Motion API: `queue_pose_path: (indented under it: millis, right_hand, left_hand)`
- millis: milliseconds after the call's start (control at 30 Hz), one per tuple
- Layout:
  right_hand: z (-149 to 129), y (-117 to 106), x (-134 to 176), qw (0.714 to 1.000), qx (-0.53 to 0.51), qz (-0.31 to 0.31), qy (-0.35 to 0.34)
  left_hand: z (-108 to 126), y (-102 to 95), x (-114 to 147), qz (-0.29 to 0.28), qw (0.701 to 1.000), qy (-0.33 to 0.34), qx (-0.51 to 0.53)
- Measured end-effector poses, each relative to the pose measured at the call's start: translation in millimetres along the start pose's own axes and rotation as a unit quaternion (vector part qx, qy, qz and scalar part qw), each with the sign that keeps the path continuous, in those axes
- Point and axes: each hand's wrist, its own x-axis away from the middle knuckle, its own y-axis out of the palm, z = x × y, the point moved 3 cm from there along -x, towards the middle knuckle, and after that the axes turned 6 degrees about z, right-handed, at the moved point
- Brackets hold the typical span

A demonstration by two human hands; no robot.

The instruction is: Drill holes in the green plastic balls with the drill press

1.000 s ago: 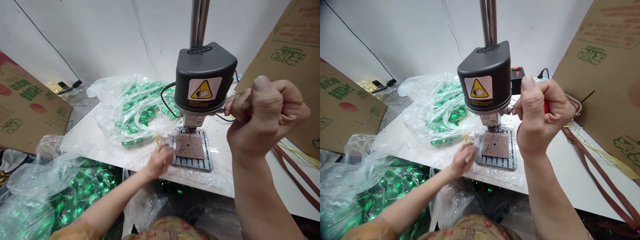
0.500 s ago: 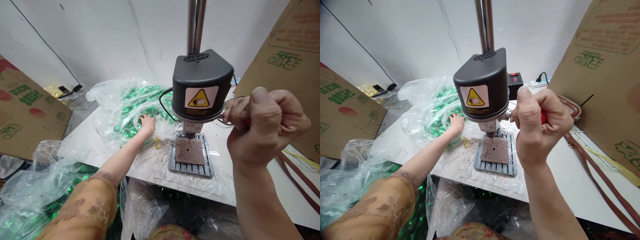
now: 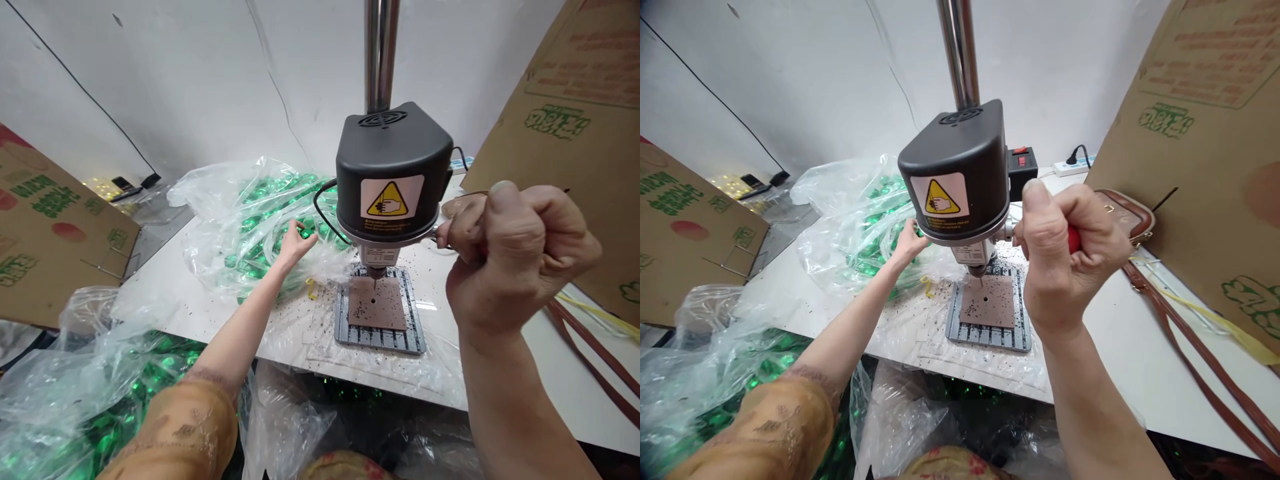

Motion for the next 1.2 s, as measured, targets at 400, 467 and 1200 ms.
queue_pose_path:
  millis: [400,467,1200]
  right_hand:
    - [-0.5,2.8,1.1,0.999,-0.029,-0.015,-0.014]
    - [-0.1,2.2,1.4,0.999,-0.028,-0.019,-0.011]
    - [2.9,2.1,2.0,0.998,0.017,-0.050,-0.018]
  left_hand:
    - [22.6,18.4,148.1,-0.108,0.805,-0.104,0.574]
    - [20.5,37.6,154.5,-0.113,0.822,-0.092,0.550]
    - [23.9,74.1,158.1,-0.155,0.887,0.051,0.431]
